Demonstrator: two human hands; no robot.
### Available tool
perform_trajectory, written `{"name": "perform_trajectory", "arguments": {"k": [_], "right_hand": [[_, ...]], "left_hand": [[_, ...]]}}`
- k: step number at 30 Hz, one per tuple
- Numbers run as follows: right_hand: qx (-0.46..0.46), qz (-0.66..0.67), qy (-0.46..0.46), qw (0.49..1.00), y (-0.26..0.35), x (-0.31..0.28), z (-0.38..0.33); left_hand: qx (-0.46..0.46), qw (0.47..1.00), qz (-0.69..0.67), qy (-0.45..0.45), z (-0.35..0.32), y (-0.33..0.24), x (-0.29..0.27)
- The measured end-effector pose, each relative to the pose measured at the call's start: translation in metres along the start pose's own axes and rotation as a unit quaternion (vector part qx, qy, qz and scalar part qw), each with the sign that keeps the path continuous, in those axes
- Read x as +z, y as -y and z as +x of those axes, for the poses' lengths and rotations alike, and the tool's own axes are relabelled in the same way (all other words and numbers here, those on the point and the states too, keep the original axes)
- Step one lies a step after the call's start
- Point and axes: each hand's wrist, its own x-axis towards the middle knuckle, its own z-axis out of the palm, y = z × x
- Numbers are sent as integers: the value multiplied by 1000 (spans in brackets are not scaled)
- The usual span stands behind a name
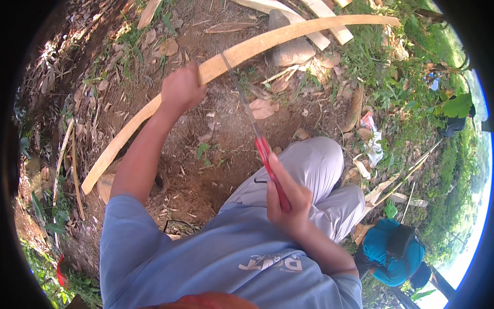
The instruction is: The person uses a red hand saw to cut a long piece of wood into smaller sections. They hold the wood with their left hand and saw with their right hand, working over a rock used as a support. The cut pieces are placed on the ground nearby.
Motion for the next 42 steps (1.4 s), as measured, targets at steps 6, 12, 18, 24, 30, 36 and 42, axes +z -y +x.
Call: {"name": "perform_trajectory", "arguments": {"k": [6, 12, 18, 24, 30, 36, 42], "right_hand": [[79, 81, -35, 993, -13, 41, 76], [26, 28, -8, 999, 8, 8, 12], [38, 81, -9, 996, -20, 42, 62], [21, 143, -8, 989, -39, 44, 58], [44, 120, -45, 991, -39, -5, -17], [19, 116, -18, 993, -51, 68, 68], [81, 56, 9, 995, -23, 23, 24]], "left_hand": [[8, 1000, 14, -25, 0, -1, 14], [5, 1000, -5, -22, -1, 8, 13], [7, 999, 33, -28, -5, -4, 9], [-2, 996, 39, -77, -1, 8, 27], [18, 996, 33, -84, -2, -3, 31], [31, 994, 33, -104, 1, 0, 24], [2, 999, 31, -44, 2, -6, -2]]}}
